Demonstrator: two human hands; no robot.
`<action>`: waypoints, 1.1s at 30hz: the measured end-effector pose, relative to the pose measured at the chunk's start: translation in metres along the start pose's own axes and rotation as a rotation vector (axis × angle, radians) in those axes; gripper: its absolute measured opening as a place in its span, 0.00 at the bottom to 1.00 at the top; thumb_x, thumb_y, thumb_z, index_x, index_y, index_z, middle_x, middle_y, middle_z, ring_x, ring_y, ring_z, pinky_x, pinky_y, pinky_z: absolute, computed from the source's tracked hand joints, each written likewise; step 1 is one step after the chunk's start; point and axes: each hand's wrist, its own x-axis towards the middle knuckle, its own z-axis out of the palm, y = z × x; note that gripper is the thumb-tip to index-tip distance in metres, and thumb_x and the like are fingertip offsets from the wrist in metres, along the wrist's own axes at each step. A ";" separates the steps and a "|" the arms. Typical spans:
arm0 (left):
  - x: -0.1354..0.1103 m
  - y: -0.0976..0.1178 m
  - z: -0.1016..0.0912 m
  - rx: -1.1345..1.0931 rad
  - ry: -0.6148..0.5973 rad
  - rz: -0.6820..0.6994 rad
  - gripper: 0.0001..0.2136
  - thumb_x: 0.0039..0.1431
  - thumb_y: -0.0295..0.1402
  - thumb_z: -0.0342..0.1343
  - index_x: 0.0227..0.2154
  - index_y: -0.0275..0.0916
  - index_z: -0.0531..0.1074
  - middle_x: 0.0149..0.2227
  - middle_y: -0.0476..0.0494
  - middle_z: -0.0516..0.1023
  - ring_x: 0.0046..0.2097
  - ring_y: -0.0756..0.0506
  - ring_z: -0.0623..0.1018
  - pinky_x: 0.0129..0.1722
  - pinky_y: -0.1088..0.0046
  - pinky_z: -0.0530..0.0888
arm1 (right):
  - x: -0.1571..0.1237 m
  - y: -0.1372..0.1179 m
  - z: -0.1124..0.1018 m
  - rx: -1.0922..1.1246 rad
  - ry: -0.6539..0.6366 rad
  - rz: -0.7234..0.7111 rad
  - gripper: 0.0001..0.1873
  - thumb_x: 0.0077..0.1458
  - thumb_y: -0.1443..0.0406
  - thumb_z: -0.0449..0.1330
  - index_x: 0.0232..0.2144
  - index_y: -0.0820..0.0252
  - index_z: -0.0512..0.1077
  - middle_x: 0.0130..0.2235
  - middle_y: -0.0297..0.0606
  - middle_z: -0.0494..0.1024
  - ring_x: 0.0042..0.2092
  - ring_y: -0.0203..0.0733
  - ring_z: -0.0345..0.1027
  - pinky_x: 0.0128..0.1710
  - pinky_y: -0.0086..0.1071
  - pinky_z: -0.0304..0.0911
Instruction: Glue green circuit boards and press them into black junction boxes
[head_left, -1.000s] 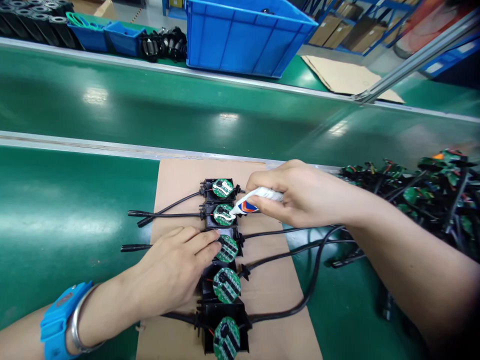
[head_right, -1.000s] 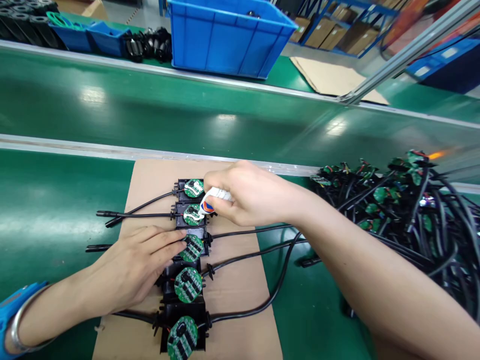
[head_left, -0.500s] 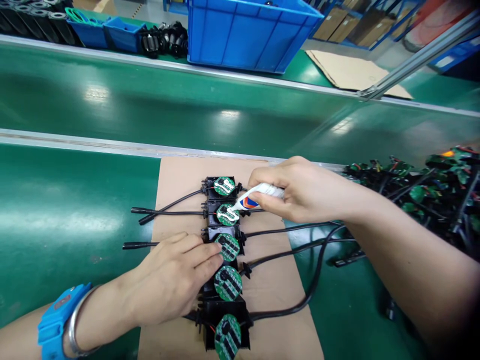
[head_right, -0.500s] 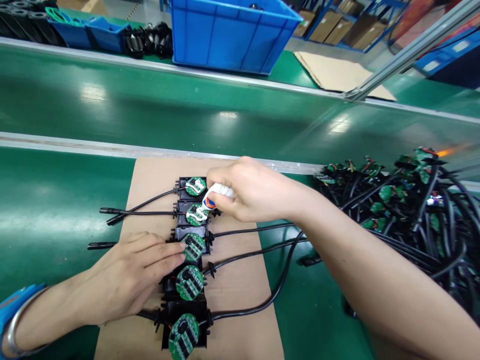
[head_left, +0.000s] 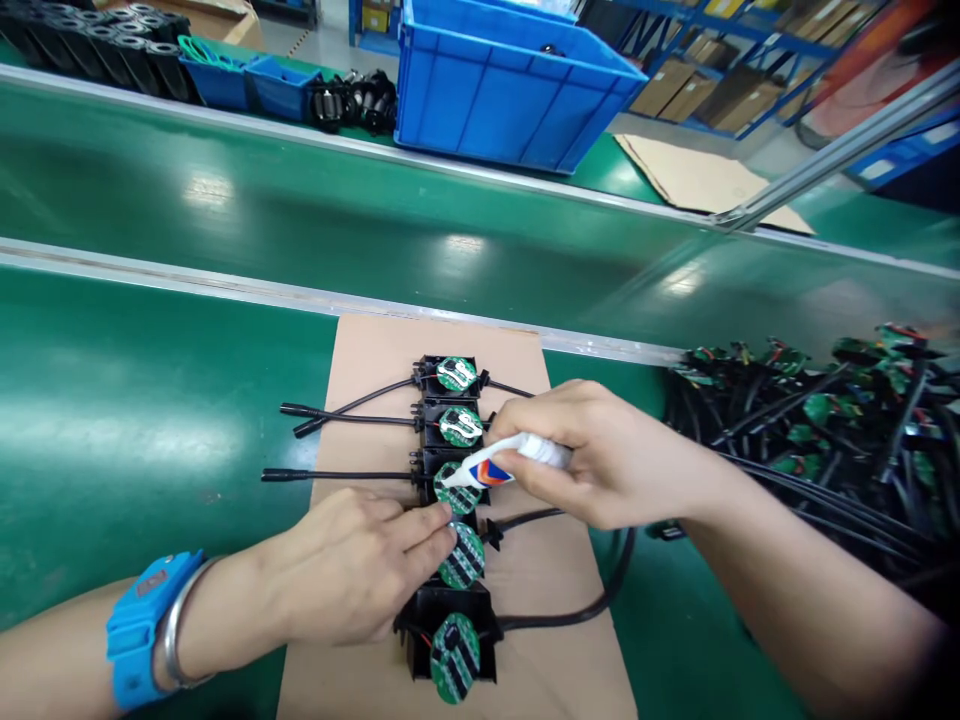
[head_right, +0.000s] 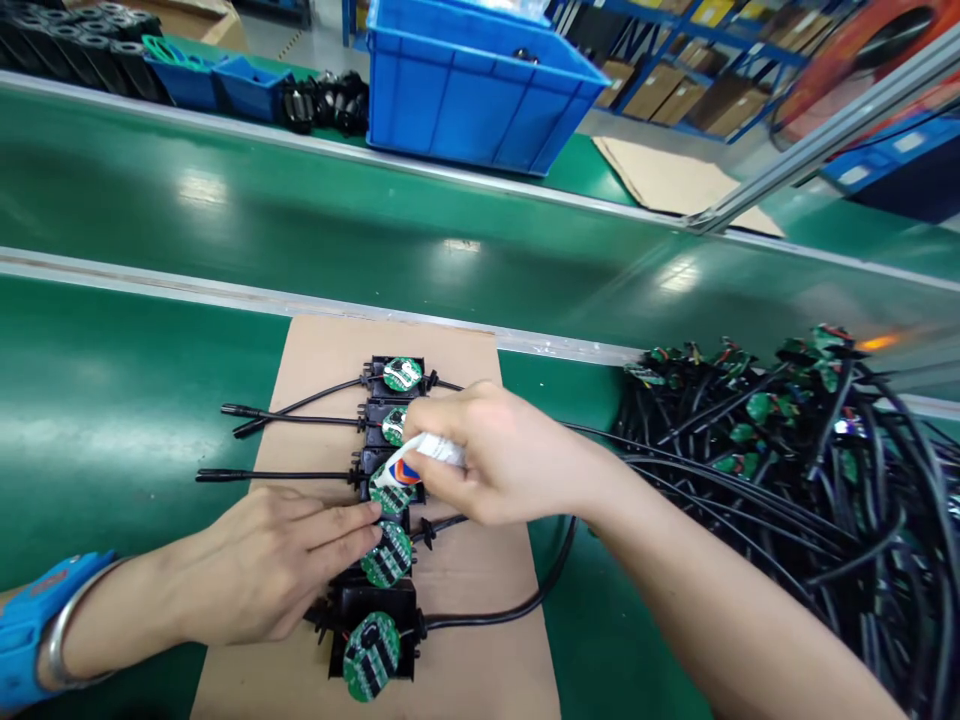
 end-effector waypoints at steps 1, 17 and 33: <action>0.000 0.000 0.000 0.001 -0.003 -0.001 0.20 0.57 0.26 0.47 0.53 0.30 0.67 0.56 0.36 0.71 0.42 0.39 0.79 0.36 0.62 0.80 | 0.003 -0.001 0.003 -0.007 -0.013 -0.011 0.07 0.58 0.67 0.51 0.30 0.61 0.68 0.21 0.30 0.67 0.22 0.31 0.55 0.25 0.27 0.50; 0.000 0.000 0.004 0.023 -0.012 0.005 0.20 0.58 0.25 0.46 0.54 0.31 0.66 0.56 0.36 0.70 0.45 0.40 0.78 0.39 0.63 0.79 | -0.010 -0.008 -0.002 -0.015 -0.175 0.004 0.06 0.58 0.68 0.49 0.29 0.60 0.64 0.23 0.30 0.64 0.23 0.33 0.52 0.26 0.29 0.48; 0.000 -0.001 0.005 0.048 0.029 0.025 0.20 0.57 0.25 0.46 0.53 0.30 0.67 0.56 0.37 0.71 0.43 0.39 0.79 0.36 0.64 0.80 | -0.003 0.004 -0.003 -0.045 -0.098 -0.022 0.06 0.57 0.69 0.51 0.34 0.61 0.68 0.25 0.31 0.68 0.24 0.32 0.57 0.26 0.27 0.50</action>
